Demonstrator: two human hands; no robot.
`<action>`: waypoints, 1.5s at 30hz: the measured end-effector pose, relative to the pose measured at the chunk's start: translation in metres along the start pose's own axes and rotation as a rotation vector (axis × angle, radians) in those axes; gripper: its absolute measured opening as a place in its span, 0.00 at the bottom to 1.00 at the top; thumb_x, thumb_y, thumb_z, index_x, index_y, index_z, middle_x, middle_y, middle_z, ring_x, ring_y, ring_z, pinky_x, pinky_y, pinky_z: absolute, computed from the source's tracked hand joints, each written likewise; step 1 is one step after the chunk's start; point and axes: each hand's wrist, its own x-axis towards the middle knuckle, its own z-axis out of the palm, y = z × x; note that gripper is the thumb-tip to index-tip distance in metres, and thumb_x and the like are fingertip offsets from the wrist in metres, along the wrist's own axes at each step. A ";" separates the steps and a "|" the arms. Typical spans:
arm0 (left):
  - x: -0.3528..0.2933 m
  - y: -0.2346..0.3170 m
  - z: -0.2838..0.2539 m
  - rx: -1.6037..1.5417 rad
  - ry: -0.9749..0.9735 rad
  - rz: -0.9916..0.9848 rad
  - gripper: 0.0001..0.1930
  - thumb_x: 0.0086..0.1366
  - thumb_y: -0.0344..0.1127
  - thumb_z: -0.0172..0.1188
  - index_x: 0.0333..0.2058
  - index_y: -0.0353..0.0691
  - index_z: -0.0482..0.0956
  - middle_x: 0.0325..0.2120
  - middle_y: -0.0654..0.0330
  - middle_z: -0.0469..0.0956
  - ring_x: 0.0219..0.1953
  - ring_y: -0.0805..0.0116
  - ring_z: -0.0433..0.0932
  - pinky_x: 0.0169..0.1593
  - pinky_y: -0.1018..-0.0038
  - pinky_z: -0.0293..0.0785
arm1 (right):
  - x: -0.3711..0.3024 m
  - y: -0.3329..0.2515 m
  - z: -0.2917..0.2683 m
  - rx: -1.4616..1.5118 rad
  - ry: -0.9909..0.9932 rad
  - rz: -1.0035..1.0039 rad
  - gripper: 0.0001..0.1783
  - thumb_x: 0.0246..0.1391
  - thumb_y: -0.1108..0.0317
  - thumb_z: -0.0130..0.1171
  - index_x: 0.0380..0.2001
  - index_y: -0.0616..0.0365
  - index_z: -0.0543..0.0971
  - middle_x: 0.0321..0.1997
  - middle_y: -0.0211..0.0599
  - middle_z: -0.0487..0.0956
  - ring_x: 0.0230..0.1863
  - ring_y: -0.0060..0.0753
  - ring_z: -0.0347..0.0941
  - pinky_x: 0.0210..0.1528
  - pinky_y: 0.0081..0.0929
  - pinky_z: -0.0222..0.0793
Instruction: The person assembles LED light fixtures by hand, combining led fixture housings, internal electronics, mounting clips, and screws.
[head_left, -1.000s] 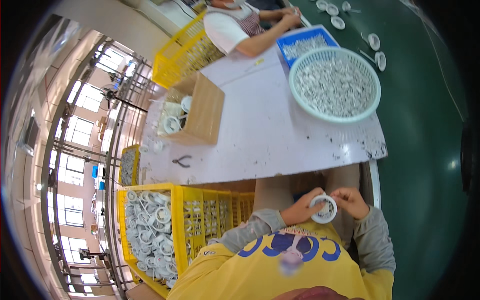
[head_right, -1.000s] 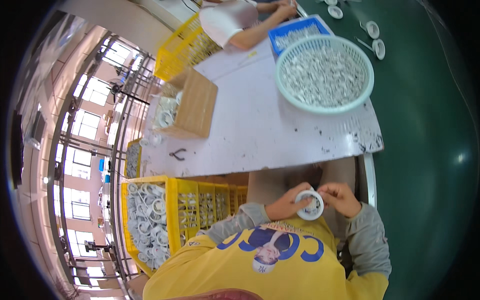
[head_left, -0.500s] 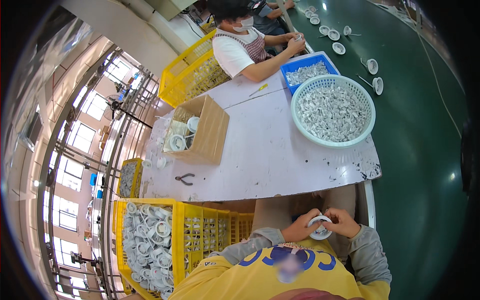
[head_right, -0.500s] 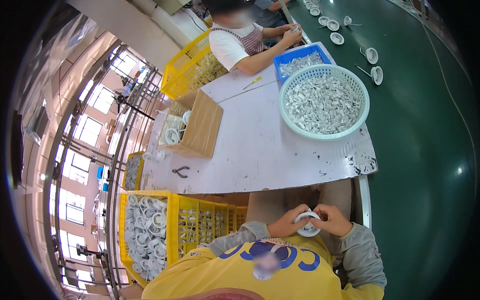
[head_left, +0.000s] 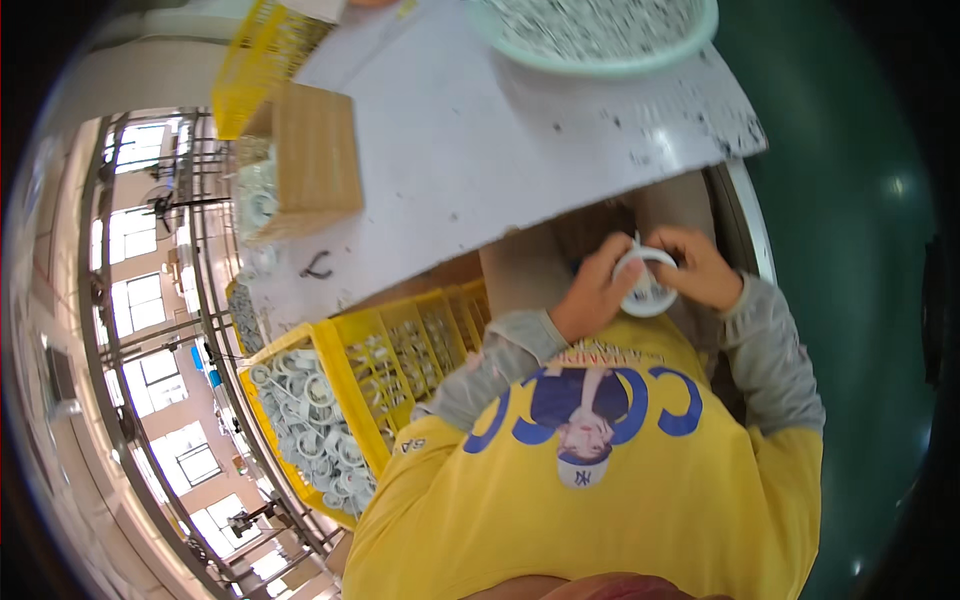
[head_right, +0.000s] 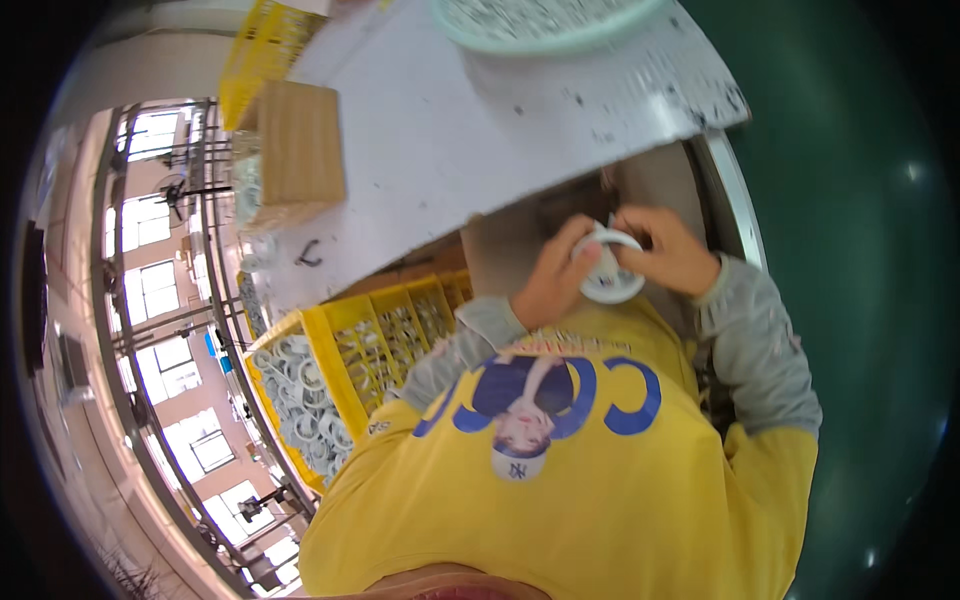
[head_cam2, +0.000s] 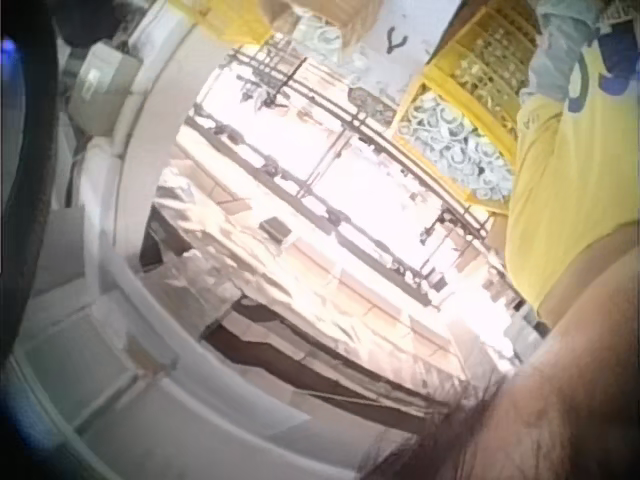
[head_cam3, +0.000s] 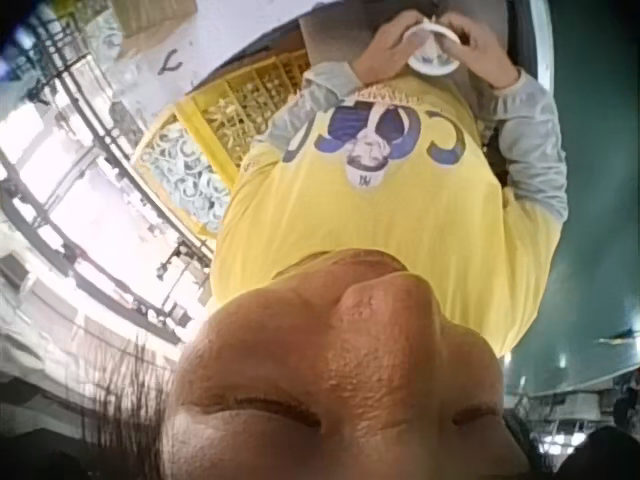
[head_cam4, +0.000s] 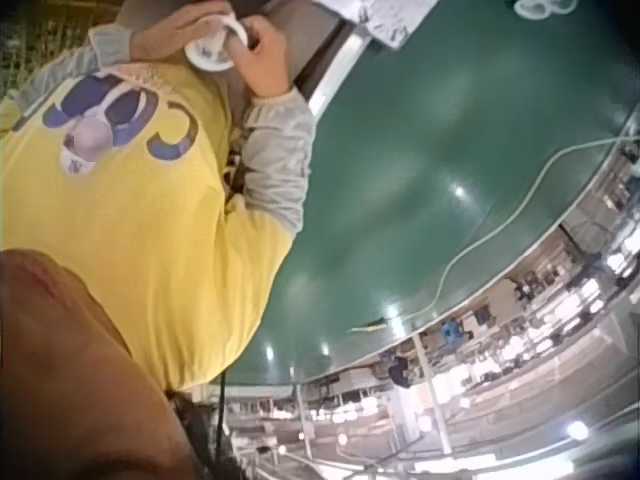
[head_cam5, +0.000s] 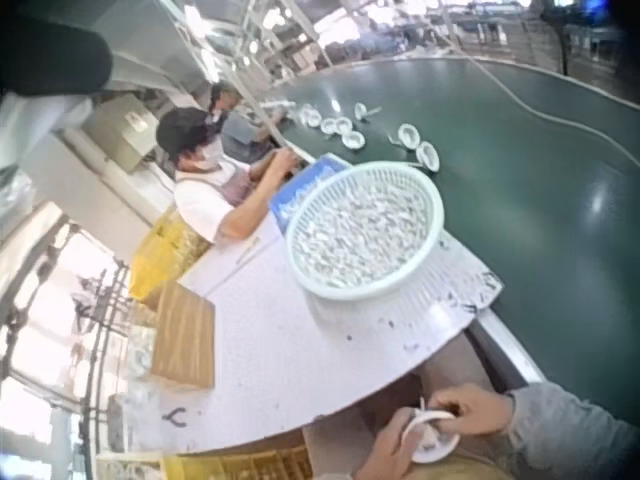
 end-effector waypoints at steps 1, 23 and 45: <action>0.003 0.006 0.000 -0.009 0.004 0.020 0.13 0.64 0.40 0.43 0.37 0.36 0.65 0.25 0.62 0.66 0.30 0.79 0.62 0.33 0.79 0.62 | 0.003 0.002 -0.004 -0.033 -0.011 -0.035 0.05 0.43 0.73 0.53 0.25 0.63 0.70 0.20 0.25 0.68 0.25 0.10 0.61 0.24 0.14 0.58; -0.007 -0.008 0.006 -0.182 0.024 -0.033 0.14 0.66 0.42 0.42 0.31 0.36 0.66 0.24 0.66 0.63 0.27 0.82 0.59 0.31 0.83 0.58 | -0.005 0.008 0.003 -0.111 -0.073 -0.033 0.05 0.47 0.73 0.52 0.27 0.64 0.70 0.21 0.26 0.68 0.25 0.10 0.60 0.25 0.14 0.58; -0.004 -0.012 0.002 -0.185 0.011 0.052 0.12 0.64 0.39 0.45 0.28 0.35 0.67 0.23 0.67 0.62 0.26 0.82 0.59 0.30 0.82 0.58 | -0.006 0.008 0.006 -0.144 -0.025 -0.025 0.05 0.45 0.73 0.53 0.26 0.64 0.71 0.22 0.26 0.71 0.26 0.11 0.62 0.26 0.15 0.60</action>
